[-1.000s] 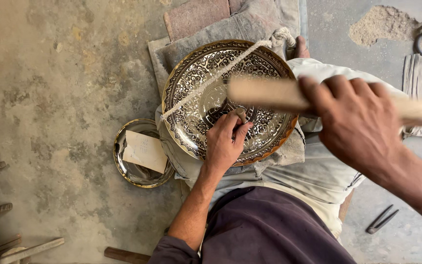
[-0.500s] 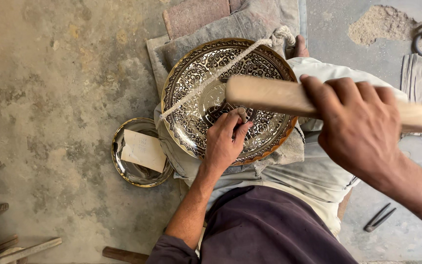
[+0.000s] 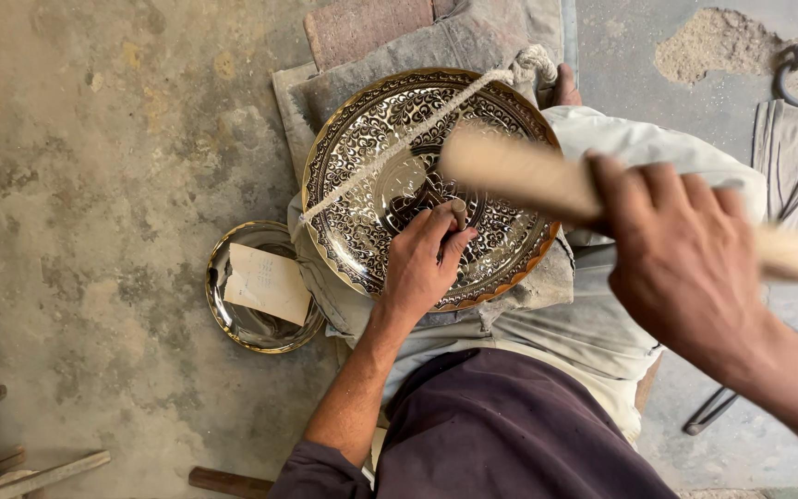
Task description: The person sits on the floor with an ornate brass plate resting on their lap and holds a small punch against the plate's embossed center. They repeatedly strike the punch with a wooden mallet, repositioning the punch around the design to chase and define the raised pattern.
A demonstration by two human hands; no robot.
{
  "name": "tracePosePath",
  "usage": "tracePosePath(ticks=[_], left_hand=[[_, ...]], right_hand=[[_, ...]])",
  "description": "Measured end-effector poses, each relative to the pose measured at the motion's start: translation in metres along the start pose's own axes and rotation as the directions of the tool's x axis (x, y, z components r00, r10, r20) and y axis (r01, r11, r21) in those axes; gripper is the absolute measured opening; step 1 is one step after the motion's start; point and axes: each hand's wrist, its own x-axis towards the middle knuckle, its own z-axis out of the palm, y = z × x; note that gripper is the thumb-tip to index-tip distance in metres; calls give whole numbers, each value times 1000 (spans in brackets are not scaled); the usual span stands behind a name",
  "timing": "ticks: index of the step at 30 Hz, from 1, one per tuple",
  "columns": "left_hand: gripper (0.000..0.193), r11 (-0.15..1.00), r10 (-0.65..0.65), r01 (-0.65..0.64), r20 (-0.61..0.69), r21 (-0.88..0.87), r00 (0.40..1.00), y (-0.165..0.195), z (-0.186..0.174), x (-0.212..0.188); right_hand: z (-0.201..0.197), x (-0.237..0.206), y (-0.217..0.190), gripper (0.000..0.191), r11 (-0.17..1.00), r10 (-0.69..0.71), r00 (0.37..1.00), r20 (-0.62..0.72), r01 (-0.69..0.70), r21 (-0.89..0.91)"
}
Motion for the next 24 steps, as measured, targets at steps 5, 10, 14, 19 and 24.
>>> tracePosePath(ticks=[5,10,14,19,24], left_hand=[[27,1000,-13,12,22,6,1000,0,-3,0],[23,1000,4,-4,44,7,999,0,-5,1],[19,999,-29,26,83,45,996,-3,-5,3],[21,999,-18,15,93,38,996,-6,-5,2],[27,999,-2,-3,109,49,994,-8,-6,3]], right_hand=[[-1,-5,-6,61,993,105,994,41,-107,57],[-4,-7,-10,55,991,15,1000,1,-15,-133],[-7,-13,-13,60,945,-21,1000,11,23,-327],[-3,-17,-10,55,964,53,997,62,-35,-265],[1,-22,-6,60,962,53,994,95,-26,-272]])
